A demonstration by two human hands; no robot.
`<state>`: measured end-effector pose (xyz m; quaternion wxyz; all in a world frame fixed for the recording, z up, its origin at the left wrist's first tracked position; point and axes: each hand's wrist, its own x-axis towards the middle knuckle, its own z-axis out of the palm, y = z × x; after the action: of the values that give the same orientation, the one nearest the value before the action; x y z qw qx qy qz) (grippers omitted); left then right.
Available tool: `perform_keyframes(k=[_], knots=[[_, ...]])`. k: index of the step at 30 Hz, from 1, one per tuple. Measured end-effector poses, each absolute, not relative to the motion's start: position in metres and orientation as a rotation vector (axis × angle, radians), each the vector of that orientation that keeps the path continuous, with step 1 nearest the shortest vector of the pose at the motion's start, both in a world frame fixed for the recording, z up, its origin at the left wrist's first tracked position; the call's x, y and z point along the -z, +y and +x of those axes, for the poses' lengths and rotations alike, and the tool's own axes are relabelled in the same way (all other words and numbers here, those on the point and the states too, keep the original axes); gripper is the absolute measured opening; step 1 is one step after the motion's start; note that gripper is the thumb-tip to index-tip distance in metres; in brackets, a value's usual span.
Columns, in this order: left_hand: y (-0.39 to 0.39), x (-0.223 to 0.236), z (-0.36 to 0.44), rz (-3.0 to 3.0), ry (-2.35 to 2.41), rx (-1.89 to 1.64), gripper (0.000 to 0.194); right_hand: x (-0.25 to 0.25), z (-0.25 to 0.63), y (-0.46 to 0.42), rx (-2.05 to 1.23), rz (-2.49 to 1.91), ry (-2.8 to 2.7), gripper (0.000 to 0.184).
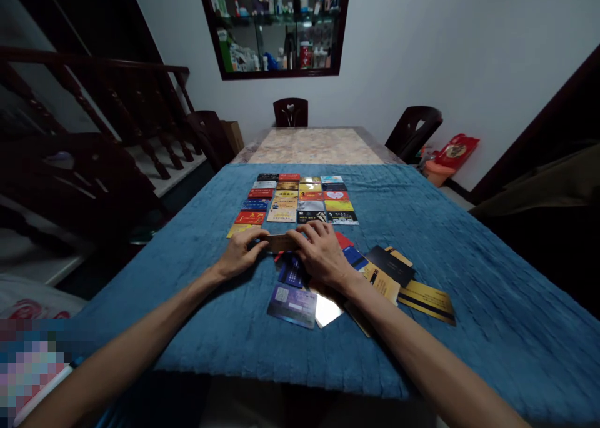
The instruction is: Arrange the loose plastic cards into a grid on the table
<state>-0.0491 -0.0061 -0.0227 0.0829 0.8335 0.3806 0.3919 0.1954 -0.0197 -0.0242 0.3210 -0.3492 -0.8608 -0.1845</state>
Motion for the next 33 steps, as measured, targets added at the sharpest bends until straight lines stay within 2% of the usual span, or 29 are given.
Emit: perform_keyframes(k=[10, 16, 22, 27, 33], knots=[[0.001, 0.021, -0.046, 2.404, 1.137, -1.183, 0.019, 0.020, 0.194, -0.019, 0.633, -0.911, -2.260, 0.035], [0.005, 0.017, -0.045, 2.308, 1.168, -1.169, 0.019, 0.019, 0.196, -0.017, 0.594, -0.932, -2.296, 0.046], [0.008, 0.012, -0.041, 2.319, 1.151, -1.146, 0.019, 0.016, 0.197, -0.011, 0.653, -0.933, -2.248, 0.039], [0.010, 0.010, -0.039, 2.429, 1.134, -1.174, 0.030, 0.009, 0.200, -0.006, 0.723, -0.916, -2.262, 0.034], [0.010, 0.007, -0.039, 2.680, 1.072, -1.087, 0.047, 0.000, 0.207, 0.003, 0.665, -0.910, -2.355, 0.040]])
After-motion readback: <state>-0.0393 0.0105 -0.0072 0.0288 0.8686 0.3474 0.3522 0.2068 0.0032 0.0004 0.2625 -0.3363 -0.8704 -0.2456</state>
